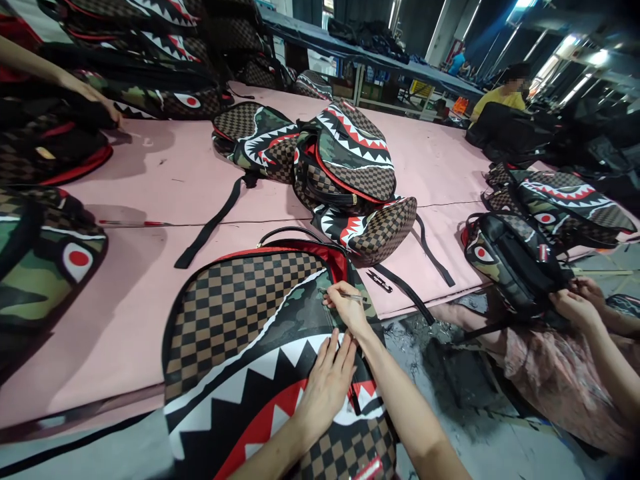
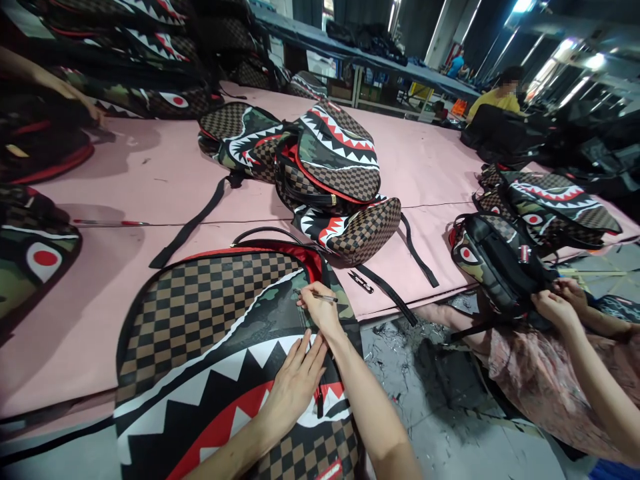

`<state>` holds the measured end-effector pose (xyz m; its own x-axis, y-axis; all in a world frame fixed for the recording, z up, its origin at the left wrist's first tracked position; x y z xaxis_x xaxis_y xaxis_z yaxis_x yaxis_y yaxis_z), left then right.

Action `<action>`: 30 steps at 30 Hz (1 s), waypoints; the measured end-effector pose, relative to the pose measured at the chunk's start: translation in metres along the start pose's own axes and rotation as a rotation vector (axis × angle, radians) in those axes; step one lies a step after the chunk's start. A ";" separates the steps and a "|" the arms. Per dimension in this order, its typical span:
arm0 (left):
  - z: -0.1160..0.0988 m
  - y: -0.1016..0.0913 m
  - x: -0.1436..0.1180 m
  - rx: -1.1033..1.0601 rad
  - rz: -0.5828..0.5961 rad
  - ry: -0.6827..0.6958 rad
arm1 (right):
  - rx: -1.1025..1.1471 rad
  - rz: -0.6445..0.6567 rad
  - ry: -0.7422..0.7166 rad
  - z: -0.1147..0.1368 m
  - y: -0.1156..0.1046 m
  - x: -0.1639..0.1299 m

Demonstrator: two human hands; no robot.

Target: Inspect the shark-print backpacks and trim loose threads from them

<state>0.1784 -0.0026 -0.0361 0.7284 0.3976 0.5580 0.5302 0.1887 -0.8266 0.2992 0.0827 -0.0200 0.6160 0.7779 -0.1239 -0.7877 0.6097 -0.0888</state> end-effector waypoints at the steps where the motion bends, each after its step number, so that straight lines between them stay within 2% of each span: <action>1: 0.000 0.000 0.000 0.006 0.001 0.005 | 0.008 0.020 -0.001 0.000 0.000 0.000; 7: -0.002 -0.004 -0.001 -0.010 0.010 0.021 | 0.024 -0.098 0.011 0.001 -0.010 -0.009; 11: -0.002 -0.007 0.001 -0.003 0.020 0.014 | 0.016 -0.075 -0.003 0.000 -0.008 -0.011; 18: -0.003 -0.003 0.000 -0.022 0.017 0.008 | -0.143 -0.040 -0.092 0.005 -0.006 -0.013; 24: -0.004 0.000 -0.003 -0.069 0.037 -0.041 | -0.204 -0.179 -0.170 0.006 -0.014 -0.025; 30: -0.003 -0.001 -0.002 -0.068 0.062 -0.052 | -0.160 -0.170 -0.146 0.004 -0.013 -0.026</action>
<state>0.1778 -0.0066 -0.0366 0.7381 0.4527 0.5003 0.5147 0.1016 -0.8513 0.2936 0.0554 -0.0118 0.7248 0.6872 0.0485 -0.6568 0.7105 -0.2526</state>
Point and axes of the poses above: each hand's wrist, its own x-axis towards the middle knuckle, its own y-axis out of the palm, z = x × y, the point moved 3 cm from there along x, towards the middle knuckle, and after that the axes turned 11 degrees about -z, right-handed, at the moved point
